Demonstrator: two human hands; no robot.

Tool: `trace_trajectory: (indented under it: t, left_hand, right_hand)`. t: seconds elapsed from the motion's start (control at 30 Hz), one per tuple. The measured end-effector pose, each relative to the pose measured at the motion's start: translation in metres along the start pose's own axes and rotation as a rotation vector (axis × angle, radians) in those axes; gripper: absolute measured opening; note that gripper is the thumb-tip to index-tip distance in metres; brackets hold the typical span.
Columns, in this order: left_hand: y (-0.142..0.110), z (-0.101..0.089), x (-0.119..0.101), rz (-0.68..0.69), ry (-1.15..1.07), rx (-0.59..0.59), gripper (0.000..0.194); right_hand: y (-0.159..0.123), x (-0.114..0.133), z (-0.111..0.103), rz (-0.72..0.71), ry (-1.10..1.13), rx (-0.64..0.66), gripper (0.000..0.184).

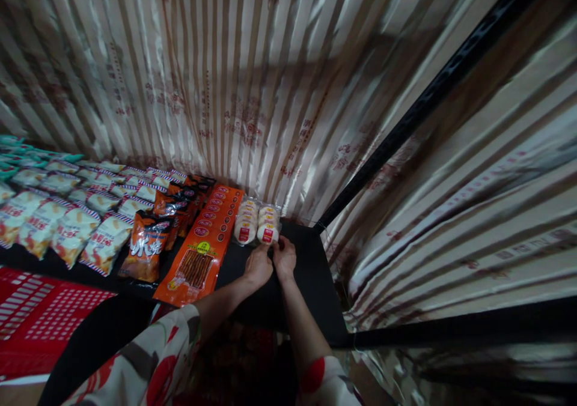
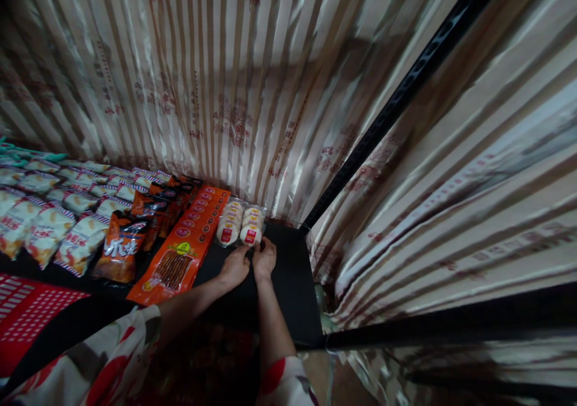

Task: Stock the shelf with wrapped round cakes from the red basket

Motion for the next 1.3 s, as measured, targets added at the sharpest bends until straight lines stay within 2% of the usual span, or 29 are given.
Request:
trace_trajectory:
  t: [0.2, 0.47, 0.6, 0.8, 1.07, 1.3]
  left_hand:
    - [-0.015, -0.003, -0.002, 0.006, -0.031, 0.000, 0.044]
    - [-0.031, -0.005, -0.004, -0.007, 0.005, 0.077, 0.045]
    - [-0.024, -0.002, 0.000, -0.010, -0.005, 0.107, 0.049]
    - [-0.005, 0.001, 0.004, -0.003, -0.072, 0.084, 0.053]
    - [0.021, 0.014, 0.015, -0.031, -0.141, 0.087, 0.058]
    - [0.020, 0.017, 0.017, 0.008, -0.139, 0.034, 0.057]
  right_hand:
    - [-0.014, 0.004, -0.006, 0.015, 0.019, 0.024, 0.039]
    - [-0.020, 0.011, -0.006, 0.017, 0.077, 0.078, 0.037]
    - [-0.017, 0.010, -0.004, 0.030, 0.125, 0.070, 0.037]
    - [-0.013, 0.005, 0.000, 0.011, 0.157, 0.025, 0.035]
    - [-0.010, 0.002, 0.004, -0.021, 0.168, 0.048, 0.037]
    - [-0.010, 0.002, 0.005, -0.037, 0.171, 0.062, 0.040]
Point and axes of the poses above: each hand's wrist, its own y-axis towards the middle knuckle, its own z-axis out of the palm, x = y × z, the point moved 6 cm from there along y, towards the middle knuckle
